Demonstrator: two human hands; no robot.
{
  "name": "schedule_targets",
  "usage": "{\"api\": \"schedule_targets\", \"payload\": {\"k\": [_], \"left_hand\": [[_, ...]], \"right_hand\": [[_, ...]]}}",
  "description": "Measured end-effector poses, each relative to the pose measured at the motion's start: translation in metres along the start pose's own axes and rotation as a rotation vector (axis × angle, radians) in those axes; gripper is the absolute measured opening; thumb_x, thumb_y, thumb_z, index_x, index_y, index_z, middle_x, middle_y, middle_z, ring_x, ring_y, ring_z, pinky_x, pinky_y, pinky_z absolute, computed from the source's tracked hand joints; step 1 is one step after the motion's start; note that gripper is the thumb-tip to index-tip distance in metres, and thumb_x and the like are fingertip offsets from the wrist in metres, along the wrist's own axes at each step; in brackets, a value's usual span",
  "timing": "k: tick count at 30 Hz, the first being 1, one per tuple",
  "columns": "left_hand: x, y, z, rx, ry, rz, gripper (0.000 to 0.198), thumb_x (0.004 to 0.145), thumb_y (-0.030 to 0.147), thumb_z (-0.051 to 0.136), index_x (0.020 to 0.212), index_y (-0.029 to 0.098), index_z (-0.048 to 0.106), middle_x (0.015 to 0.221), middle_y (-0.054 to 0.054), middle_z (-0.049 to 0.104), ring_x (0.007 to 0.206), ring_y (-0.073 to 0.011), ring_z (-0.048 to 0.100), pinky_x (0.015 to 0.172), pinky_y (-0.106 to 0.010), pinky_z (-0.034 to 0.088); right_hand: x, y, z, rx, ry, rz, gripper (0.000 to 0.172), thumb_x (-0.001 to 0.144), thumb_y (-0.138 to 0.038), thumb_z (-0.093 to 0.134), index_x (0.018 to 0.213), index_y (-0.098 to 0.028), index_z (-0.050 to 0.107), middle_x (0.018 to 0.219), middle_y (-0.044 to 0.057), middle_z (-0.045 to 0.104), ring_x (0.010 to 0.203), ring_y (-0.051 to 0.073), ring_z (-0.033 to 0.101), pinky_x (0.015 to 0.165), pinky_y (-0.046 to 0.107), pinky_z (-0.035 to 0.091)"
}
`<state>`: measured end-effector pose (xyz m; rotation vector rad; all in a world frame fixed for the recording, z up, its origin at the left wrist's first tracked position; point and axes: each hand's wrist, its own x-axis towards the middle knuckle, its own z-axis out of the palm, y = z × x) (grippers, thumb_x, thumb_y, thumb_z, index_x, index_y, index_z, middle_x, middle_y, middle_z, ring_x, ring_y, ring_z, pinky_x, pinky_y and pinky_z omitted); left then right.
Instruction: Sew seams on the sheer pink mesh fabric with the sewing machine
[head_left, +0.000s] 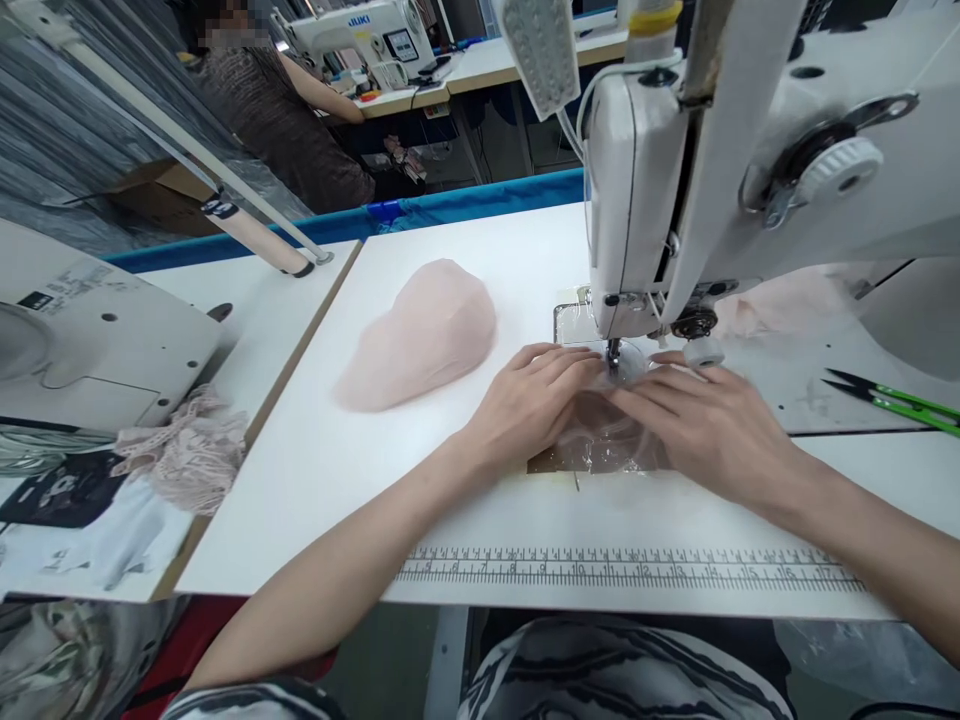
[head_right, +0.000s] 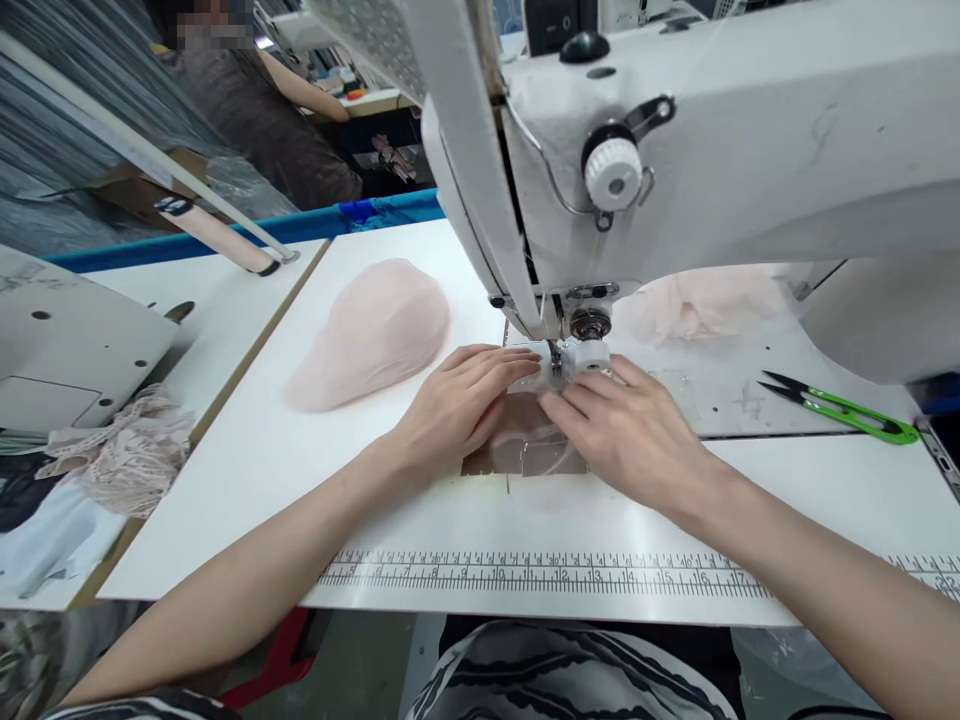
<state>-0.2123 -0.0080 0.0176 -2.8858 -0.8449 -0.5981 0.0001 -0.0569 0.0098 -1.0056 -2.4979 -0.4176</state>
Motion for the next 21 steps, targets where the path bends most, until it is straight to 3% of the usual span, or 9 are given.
{"api": "schedule_targets", "payload": {"k": [2,5,10,14,16,21], "left_hand": [[0.0,-0.004,0.004,-0.052,-0.036,0.018,0.03,0.096,0.011,0.033,0.119,0.012,0.053,0.125,-0.007,0.062,0.121,-0.0153,0.054,0.104,-0.034,0.04],[-0.002,-0.008,0.008,-0.067,-0.061,0.033,0.03,0.096,0.012,0.034,0.119,0.012,0.054,0.124,-0.007,0.063,0.124,-0.0169,0.052,0.106,-0.037,0.039],[-0.002,-0.007,0.012,-0.016,-0.092,0.085,0.036,0.094,0.007,0.033,0.124,0.012,0.053,0.122,-0.01,0.062,0.12,-0.0174,0.055,0.109,-0.039,0.037],[-0.002,-0.002,0.015,0.04,-0.088,0.112,0.036,0.093,0.009,0.036,0.122,0.012,0.057,0.113,-0.011,0.063,0.109,-0.0195,0.06,0.11,-0.044,0.036],[-0.002,0.0,0.016,0.061,-0.092,0.106,0.036,0.092,0.01,0.039,0.122,0.013,0.059,0.115,-0.011,0.063,0.11,-0.0209,0.059,0.11,-0.046,0.035],[-0.005,0.005,0.014,0.111,-0.12,0.131,0.039,0.09,0.011,0.043,0.127,0.011,0.055,0.131,-0.014,0.056,0.126,-0.0239,0.05,0.112,-0.046,0.034]], "right_hand": [[0.0,-0.003,-0.005,0.001,0.038,0.031,0.037,0.081,0.004,0.042,0.102,-0.014,0.066,0.094,0.006,0.073,0.09,0.02,0.065,0.077,0.032,0.049],[-0.001,-0.009,-0.008,0.098,-0.055,0.062,0.04,0.081,0.002,0.042,0.112,-0.012,0.063,0.113,0.008,0.068,0.099,0.02,0.062,0.079,0.032,0.05],[-0.001,-0.01,-0.006,0.125,-0.119,0.226,0.023,0.092,-0.02,0.046,0.098,-0.015,0.067,0.096,0.008,0.07,0.087,0.021,0.063,0.064,0.032,0.05],[-0.001,-0.001,0.0,0.038,-0.143,0.262,0.024,0.093,-0.017,0.043,0.093,-0.014,0.067,0.109,0.01,0.068,0.087,0.022,0.061,0.07,0.034,0.047],[0.0,0.003,0.003,0.025,-0.174,0.268,0.024,0.092,-0.019,0.043,0.102,-0.012,0.064,0.113,0.011,0.067,0.09,0.024,0.06,0.072,0.036,0.046],[0.002,0.008,0.006,0.012,-0.211,0.296,0.041,0.09,-0.022,0.042,0.126,-0.006,0.051,0.091,0.011,0.072,0.094,0.027,0.059,0.073,0.037,0.042]]}}
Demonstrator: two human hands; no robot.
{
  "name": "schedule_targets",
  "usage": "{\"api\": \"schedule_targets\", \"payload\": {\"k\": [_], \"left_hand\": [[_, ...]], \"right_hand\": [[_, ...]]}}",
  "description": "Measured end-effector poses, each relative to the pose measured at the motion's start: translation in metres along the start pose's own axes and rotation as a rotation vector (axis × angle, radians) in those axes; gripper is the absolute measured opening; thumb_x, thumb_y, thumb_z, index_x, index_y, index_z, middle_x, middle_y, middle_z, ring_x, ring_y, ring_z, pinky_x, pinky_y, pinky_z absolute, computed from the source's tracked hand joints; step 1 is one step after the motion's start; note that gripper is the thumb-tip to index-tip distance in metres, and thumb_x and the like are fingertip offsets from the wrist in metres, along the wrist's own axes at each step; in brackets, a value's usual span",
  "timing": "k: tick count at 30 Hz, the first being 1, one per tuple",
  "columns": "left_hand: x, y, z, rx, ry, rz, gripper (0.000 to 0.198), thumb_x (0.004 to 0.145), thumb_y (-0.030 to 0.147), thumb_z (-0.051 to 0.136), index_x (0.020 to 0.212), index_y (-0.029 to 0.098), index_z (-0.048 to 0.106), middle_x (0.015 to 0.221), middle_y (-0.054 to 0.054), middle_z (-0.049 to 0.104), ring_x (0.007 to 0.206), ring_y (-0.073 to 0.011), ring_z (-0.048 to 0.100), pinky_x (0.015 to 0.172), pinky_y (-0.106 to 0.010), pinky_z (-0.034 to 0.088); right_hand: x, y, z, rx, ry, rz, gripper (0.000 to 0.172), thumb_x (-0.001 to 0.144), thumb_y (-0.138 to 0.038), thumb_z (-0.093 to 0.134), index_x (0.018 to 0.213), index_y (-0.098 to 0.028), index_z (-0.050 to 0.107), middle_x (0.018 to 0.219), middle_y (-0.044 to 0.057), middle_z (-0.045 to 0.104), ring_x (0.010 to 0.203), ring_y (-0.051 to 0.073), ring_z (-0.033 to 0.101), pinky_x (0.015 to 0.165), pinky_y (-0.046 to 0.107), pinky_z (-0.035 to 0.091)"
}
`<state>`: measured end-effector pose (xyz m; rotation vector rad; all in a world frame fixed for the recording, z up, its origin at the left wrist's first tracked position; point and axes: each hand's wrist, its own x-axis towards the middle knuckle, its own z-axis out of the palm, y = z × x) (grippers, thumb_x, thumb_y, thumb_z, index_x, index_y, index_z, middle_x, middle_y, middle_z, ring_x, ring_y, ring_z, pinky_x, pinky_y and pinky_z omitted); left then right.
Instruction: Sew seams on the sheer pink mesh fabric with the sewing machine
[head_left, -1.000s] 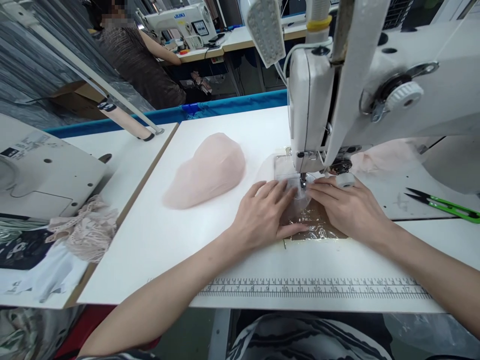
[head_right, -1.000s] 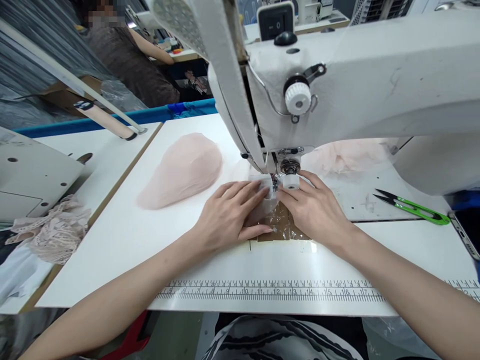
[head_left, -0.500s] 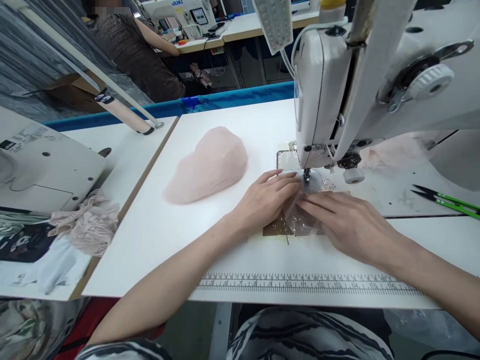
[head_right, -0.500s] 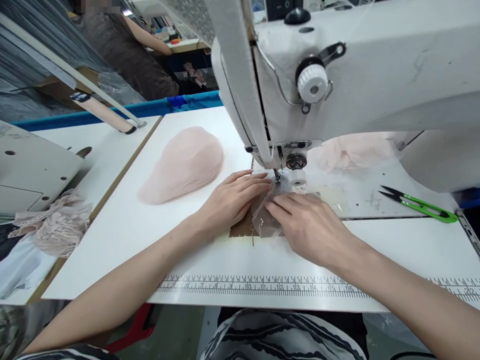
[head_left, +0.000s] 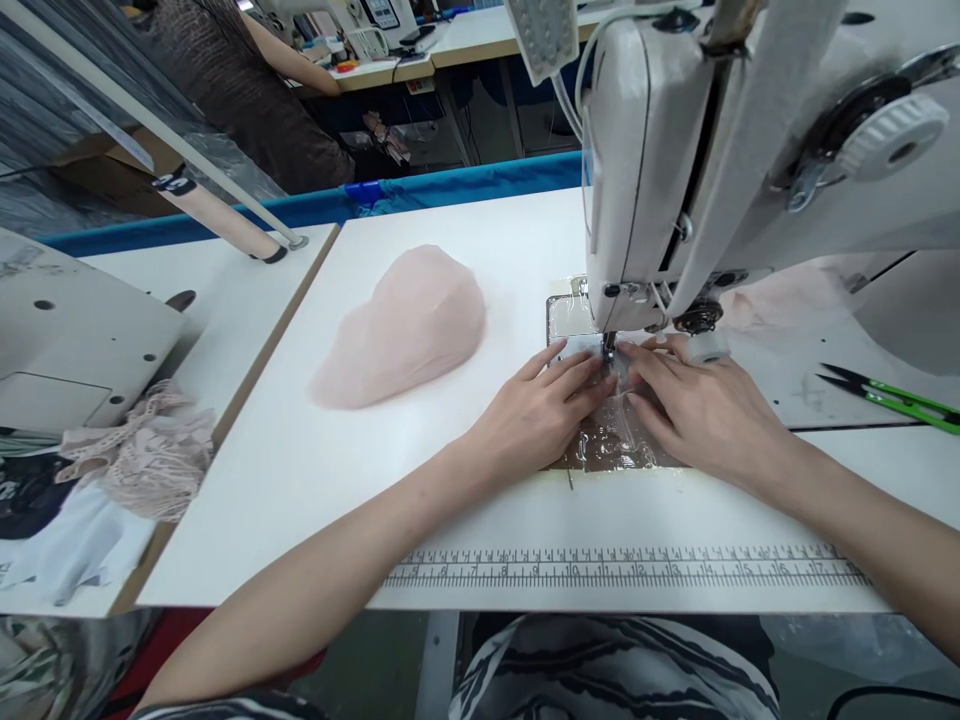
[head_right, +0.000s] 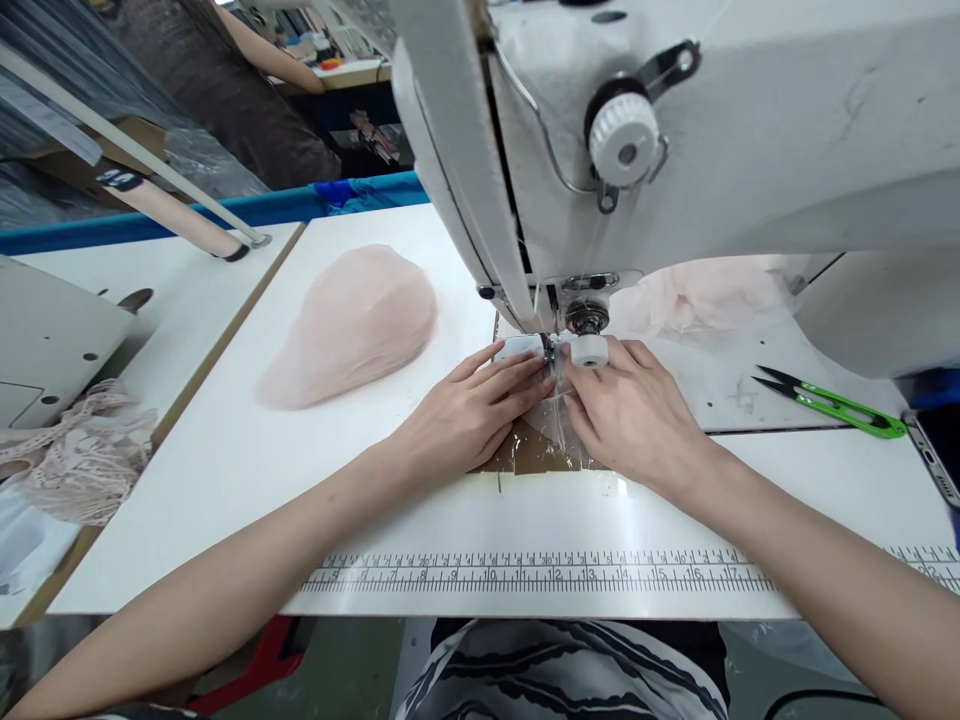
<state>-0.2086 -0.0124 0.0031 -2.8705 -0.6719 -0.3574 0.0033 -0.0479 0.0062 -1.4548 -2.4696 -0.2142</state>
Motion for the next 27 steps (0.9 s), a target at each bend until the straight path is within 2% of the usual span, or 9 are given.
{"api": "schedule_targets", "payload": {"k": [6,10,14,20,27], "left_hand": [[-0.0003,0.0055,-0.0037,0.062,-0.041,-0.004,0.039,0.092,0.011,0.04,0.129,0.008,0.052,0.132,-0.016,0.054,0.128,-0.0246,0.048,0.114,-0.051,0.031],[0.0005,0.0065,-0.0039,0.065,-0.048,0.001,0.039,0.092,0.013,0.041,0.129,0.008,0.052,0.132,-0.016,0.054,0.127,-0.0246,0.049,0.114,-0.052,0.029],[0.0002,0.0064,-0.0027,0.058,-0.039,-0.003,0.038,0.092,0.013,0.042,0.129,0.008,0.053,0.132,-0.016,0.055,0.126,-0.0252,0.05,0.114,-0.054,0.027],[-0.0005,0.0063,-0.0012,0.061,-0.022,-0.004,0.038,0.092,0.013,0.042,0.128,0.008,0.053,0.131,-0.016,0.056,0.125,-0.0259,0.051,0.114,-0.054,0.027],[0.0006,0.006,-0.0015,0.081,-0.032,-0.016,0.039,0.093,0.015,0.042,0.13,0.009,0.052,0.132,-0.015,0.055,0.126,-0.0248,0.051,0.114,-0.052,0.028]], "right_hand": [[0.0023,-0.0002,-0.0013,-0.059,0.002,-0.006,0.041,0.09,-0.024,0.04,0.125,-0.007,0.054,0.101,0.015,0.071,0.094,0.027,0.06,0.074,0.037,0.041],[0.0019,0.0004,-0.0008,-0.065,0.011,-0.013,0.042,0.09,-0.025,0.04,0.126,-0.007,0.053,0.1,0.015,0.071,0.092,0.028,0.06,0.074,0.038,0.041],[0.0012,0.0014,-0.0003,-0.065,0.018,-0.012,0.043,0.09,-0.024,0.04,0.127,-0.007,0.052,0.097,0.014,0.072,0.093,0.028,0.061,0.075,0.038,0.041],[0.0011,0.0012,0.0002,-0.071,0.001,-0.001,0.044,0.09,-0.025,0.039,0.128,-0.007,0.052,0.103,0.014,0.071,0.095,0.027,0.061,0.075,0.037,0.041],[-0.0008,0.0022,0.0013,-0.064,0.028,0.009,0.04,0.09,-0.025,0.042,0.125,-0.009,0.054,0.106,0.014,0.07,0.083,0.025,0.064,0.076,0.038,0.041]]}}
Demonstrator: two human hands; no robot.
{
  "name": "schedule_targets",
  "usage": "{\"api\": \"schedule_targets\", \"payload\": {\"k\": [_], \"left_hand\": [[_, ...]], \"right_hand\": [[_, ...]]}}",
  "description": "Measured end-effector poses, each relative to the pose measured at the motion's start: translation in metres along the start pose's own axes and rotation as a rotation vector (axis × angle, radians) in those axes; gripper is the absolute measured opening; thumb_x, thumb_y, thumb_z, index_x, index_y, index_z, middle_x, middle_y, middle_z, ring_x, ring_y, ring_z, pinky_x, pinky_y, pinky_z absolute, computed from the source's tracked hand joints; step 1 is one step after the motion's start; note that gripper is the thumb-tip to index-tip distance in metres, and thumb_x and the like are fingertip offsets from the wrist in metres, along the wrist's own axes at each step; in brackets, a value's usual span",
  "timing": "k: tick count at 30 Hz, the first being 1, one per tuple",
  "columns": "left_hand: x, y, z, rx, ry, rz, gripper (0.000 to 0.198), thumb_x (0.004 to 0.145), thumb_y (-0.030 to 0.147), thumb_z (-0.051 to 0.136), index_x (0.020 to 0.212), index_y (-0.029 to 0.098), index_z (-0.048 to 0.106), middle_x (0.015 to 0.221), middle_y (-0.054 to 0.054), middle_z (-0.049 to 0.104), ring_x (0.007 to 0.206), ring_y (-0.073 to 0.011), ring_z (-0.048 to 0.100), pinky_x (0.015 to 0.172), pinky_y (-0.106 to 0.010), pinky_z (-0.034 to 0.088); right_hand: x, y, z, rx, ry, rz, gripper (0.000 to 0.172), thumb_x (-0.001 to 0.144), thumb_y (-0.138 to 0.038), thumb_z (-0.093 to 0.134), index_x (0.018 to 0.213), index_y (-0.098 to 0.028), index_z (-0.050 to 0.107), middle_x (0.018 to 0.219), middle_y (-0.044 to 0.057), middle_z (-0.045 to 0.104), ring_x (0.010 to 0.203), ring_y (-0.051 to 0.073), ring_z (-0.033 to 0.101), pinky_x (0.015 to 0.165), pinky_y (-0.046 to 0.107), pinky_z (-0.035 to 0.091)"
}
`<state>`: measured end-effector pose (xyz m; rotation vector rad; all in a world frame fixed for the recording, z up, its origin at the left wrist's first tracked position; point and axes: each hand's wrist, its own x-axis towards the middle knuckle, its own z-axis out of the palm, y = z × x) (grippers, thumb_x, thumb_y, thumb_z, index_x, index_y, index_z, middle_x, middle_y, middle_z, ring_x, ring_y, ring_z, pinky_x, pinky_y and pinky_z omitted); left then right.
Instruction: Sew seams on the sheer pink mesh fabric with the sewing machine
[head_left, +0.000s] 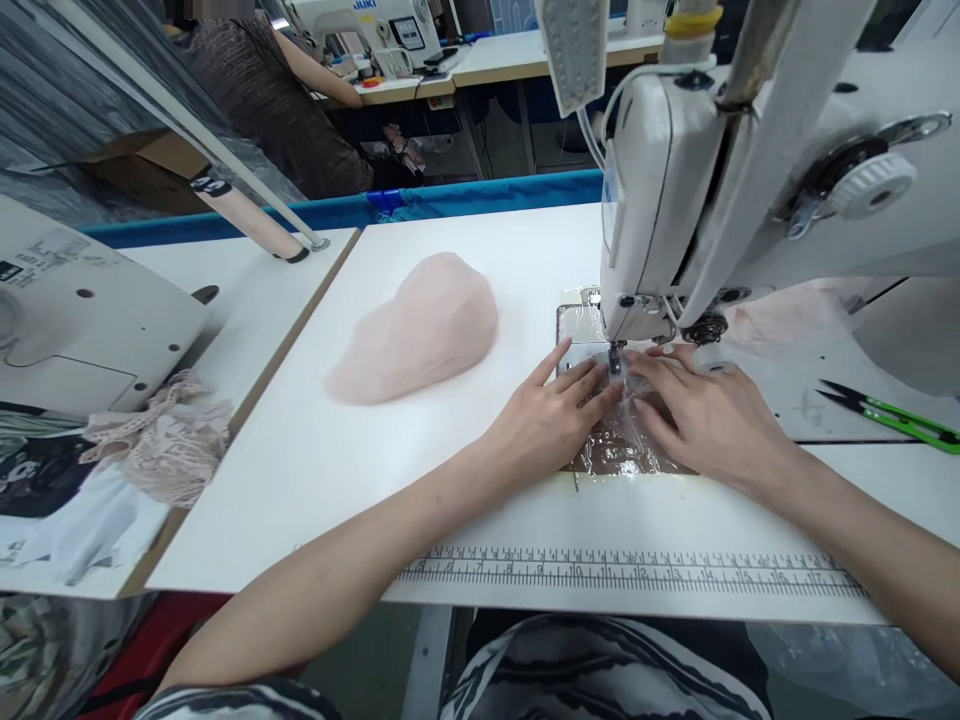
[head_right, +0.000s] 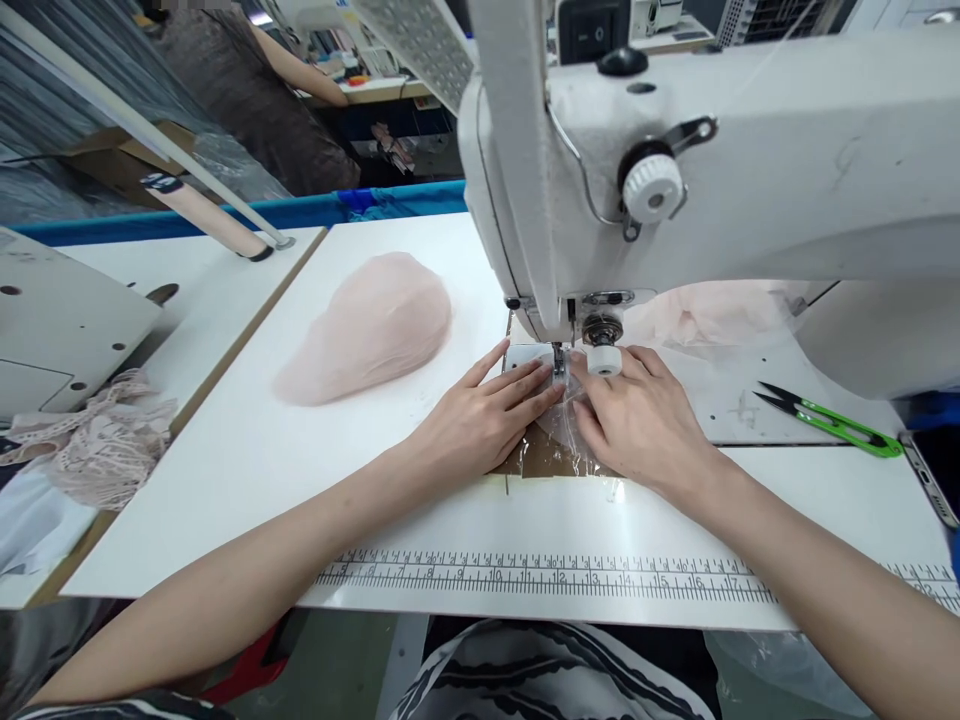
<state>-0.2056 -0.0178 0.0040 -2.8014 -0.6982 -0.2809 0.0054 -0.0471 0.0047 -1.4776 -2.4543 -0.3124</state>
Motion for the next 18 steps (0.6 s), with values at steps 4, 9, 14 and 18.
{"api": "schedule_targets", "payload": {"k": [4,9,14,18], "left_hand": [[-0.001,0.002,0.0,-0.033,0.023,-0.035,0.04,0.092,0.015,0.042,0.13,0.009,0.051,0.133,-0.015,0.054,0.128,-0.0243,0.048,0.114,-0.052,0.028],[-0.002,0.005,0.005,-0.095,0.156,-0.082,0.03,0.096,0.022,0.043,0.119,0.012,0.06,0.122,-0.01,0.064,0.119,-0.0189,0.057,0.115,-0.046,0.03],[-0.002,0.007,0.007,-0.079,0.206,-0.076,0.026,0.096,0.019,0.044,0.112,0.011,0.063,0.117,-0.008,0.067,0.112,-0.0168,0.062,0.114,-0.043,0.033],[-0.005,0.01,0.005,-0.041,0.179,-0.051,0.027,0.094,0.016,0.045,0.116,0.009,0.061,0.12,-0.01,0.064,0.115,-0.0189,0.06,0.114,-0.044,0.034]], "right_hand": [[-0.007,0.002,-0.004,0.114,0.063,-0.124,0.03,0.091,-0.028,0.044,0.112,-0.012,0.059,0.107,0.011,0.069,0.087,0.022,0.063,0.083,0.038,0.042],[-0.013,-0.001,-0.009,0.178,0.038,-0.24,0.037,0.084,-0.034,0.054,0.112,-0.01,0.059,0.111,0.013,0.066,0.099,0.027,0.059,0.087,0.04,0.043],[-0.012,-0.002,-0.005,0.105,0.152,-0.24,0.026,0.083,-0.007,0.052,0.105,-0.013,0.064,0.108,0.008,0.069,0.091,0.021,0.063,0.08,0.035,0.047],[-0.012,-0.001,-0.005,0.113,0.249,-0.324,0.018,0.083,-0.008,0.059,0.096,-0.016,0.069,0.097,0.003,0.073,0.091,0.019,0.065,0.084,0.034,0.048]]}}
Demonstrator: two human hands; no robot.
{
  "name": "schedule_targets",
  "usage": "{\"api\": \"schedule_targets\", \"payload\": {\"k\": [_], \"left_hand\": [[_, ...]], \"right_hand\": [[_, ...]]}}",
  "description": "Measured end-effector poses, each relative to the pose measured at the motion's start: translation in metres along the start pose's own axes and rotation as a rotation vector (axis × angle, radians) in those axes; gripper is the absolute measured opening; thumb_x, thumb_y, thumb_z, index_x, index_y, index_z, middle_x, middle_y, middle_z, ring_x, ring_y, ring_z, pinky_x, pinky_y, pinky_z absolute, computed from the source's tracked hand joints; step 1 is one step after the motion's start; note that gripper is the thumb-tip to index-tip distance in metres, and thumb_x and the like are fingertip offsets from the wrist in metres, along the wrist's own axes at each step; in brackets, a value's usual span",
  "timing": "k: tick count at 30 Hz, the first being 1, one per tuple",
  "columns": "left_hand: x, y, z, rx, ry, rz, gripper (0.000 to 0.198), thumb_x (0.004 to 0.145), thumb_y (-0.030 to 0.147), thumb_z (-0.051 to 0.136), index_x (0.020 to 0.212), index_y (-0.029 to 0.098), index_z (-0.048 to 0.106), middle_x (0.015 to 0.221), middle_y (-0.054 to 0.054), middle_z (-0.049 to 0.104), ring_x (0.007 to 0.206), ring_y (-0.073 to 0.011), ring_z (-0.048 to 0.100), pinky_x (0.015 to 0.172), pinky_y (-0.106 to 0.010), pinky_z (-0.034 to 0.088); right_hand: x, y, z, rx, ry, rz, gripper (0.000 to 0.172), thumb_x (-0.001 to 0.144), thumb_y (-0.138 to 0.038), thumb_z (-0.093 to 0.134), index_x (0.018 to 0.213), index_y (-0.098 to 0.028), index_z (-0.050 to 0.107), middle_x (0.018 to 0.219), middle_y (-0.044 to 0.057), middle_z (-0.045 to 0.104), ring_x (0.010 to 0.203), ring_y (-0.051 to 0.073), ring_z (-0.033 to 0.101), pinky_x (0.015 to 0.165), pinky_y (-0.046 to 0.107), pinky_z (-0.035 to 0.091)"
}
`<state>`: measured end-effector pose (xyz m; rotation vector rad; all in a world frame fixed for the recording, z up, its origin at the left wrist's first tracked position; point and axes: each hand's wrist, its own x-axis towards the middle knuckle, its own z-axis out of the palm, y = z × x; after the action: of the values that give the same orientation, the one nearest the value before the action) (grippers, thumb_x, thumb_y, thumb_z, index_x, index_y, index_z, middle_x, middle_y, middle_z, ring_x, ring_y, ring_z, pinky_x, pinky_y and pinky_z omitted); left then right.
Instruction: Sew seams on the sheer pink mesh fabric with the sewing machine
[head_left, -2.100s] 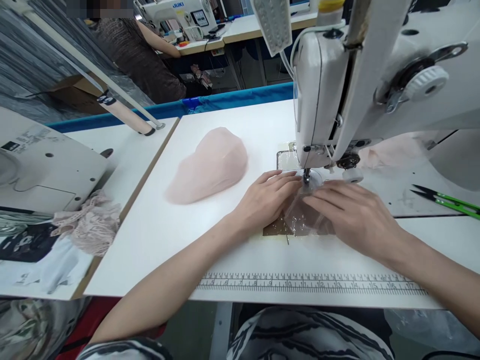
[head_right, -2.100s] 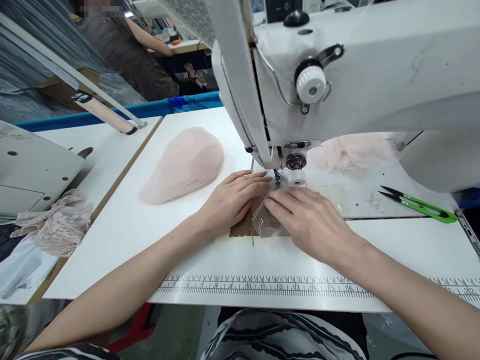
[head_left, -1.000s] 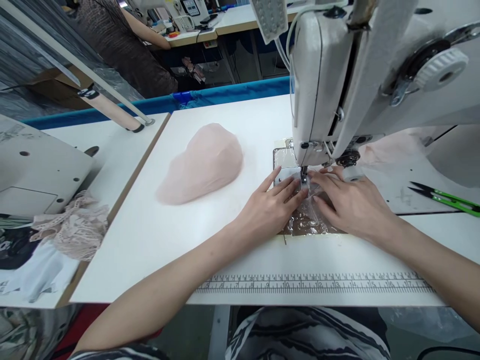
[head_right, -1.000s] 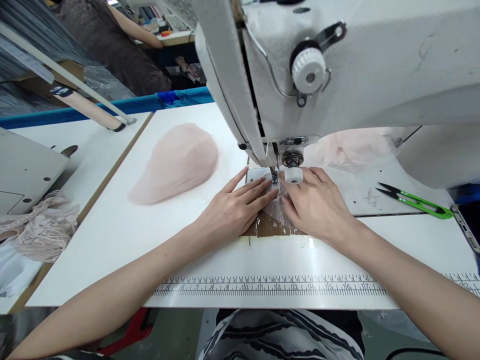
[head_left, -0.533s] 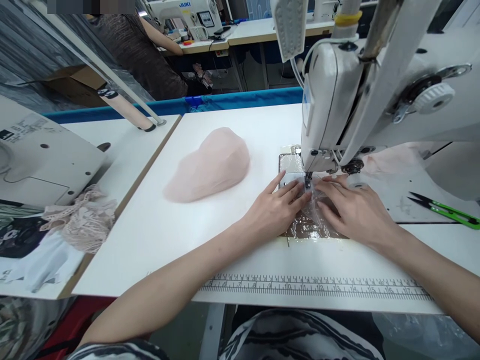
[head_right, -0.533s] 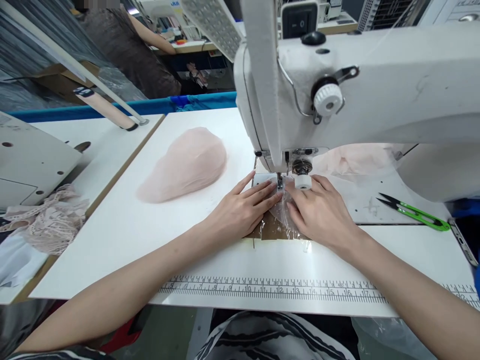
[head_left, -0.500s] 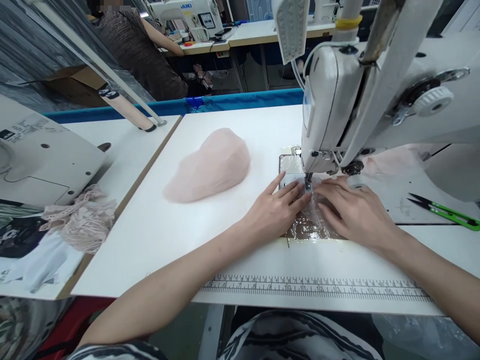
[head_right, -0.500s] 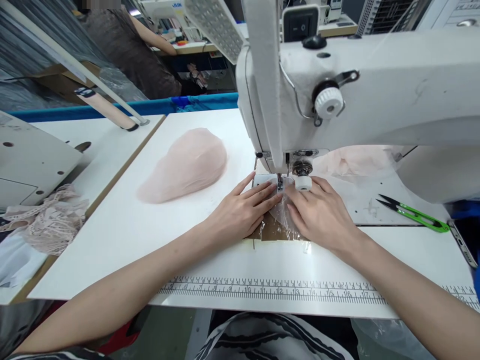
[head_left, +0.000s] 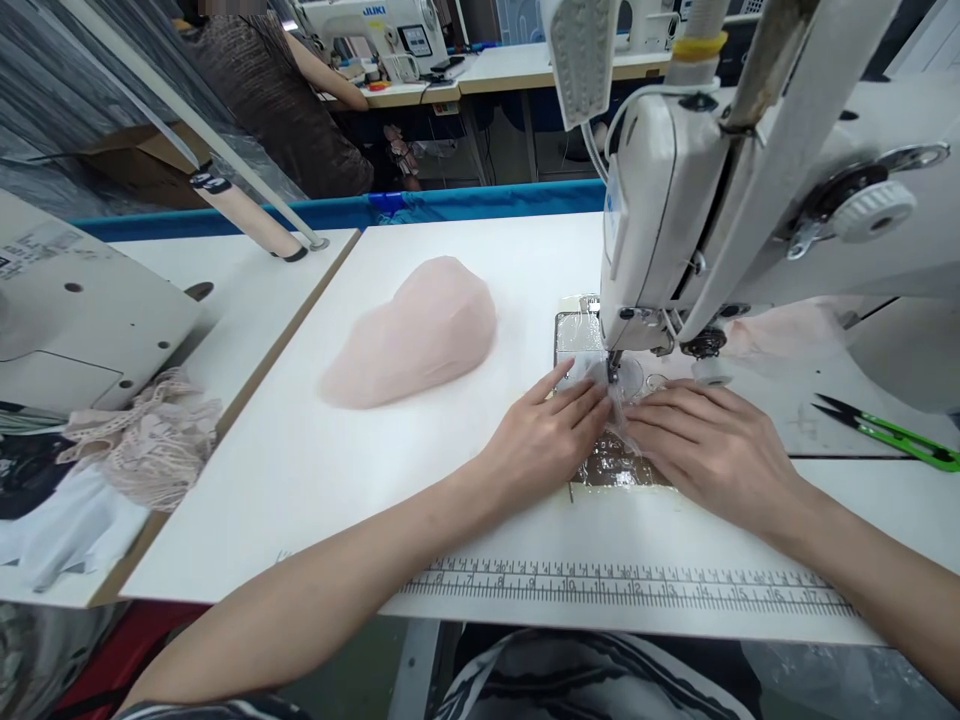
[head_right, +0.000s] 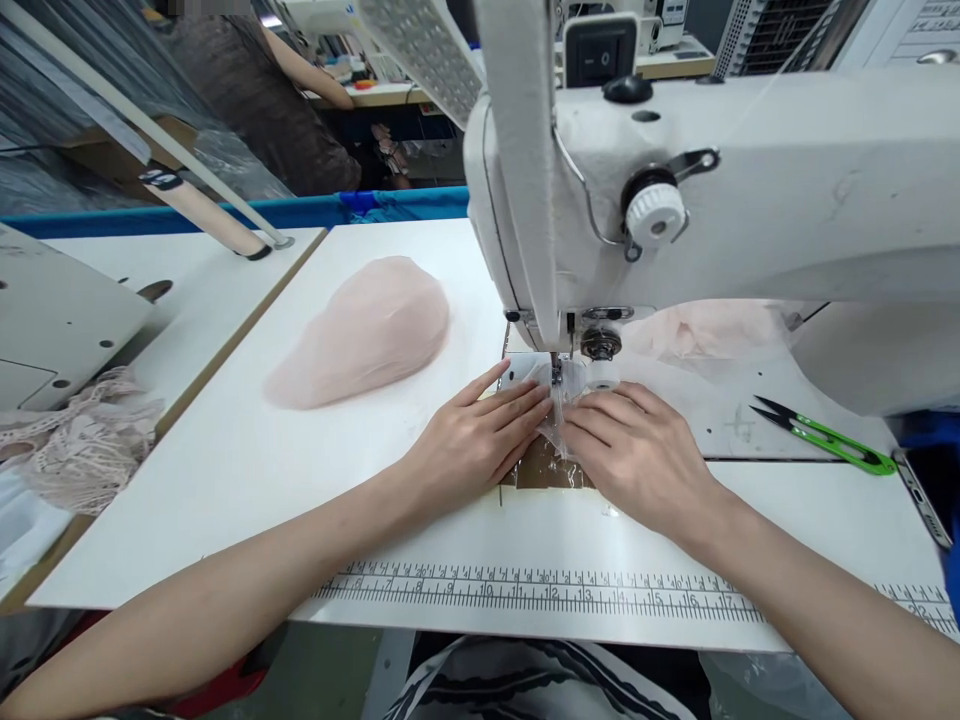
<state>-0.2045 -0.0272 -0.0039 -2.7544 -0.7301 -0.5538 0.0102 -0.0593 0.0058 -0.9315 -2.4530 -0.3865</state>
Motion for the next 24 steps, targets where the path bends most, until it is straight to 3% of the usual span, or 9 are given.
{"api": "schedule_targets", "payload": {"k": [7,24], "left_hand": [[-0.0011,0.002,-0.0023,0.023,-0.005,0.018,0.028,0.093,0.015,0.046,0.115,0.007,0.062,0.118,-0.012,0.065,0.113,-0.0208,0.061,0.113,-0.046,0.035],[0.0057,-0.0052,0.0025,0.006,-0.019,-0.015,0.029,0.096,0.018,0.042,0.116,0.007,0.061,0.12,-0.012,0.064,0.117,-0.0205,0.059,0.114,-0.048,0.032]], "right_hand": [[0.0012,-0.001,-0.0026,0.032,0.033,-0.008,0.013,0.082,-0.008,0.061,0.088,-0.014,0.07,0.092,0.002,0.074,0.088,0.018,0.067,0.087,0.035,0.05],[0.0016,0.0032,0.0034,-0.021,0.013,-0.007,0.015,0.084,-0.01,0.06,0.094,-0.014,0.071,0.095,0.002,0.074,0.09,0.018,0.067,0.083,0.035,0.05]]}}
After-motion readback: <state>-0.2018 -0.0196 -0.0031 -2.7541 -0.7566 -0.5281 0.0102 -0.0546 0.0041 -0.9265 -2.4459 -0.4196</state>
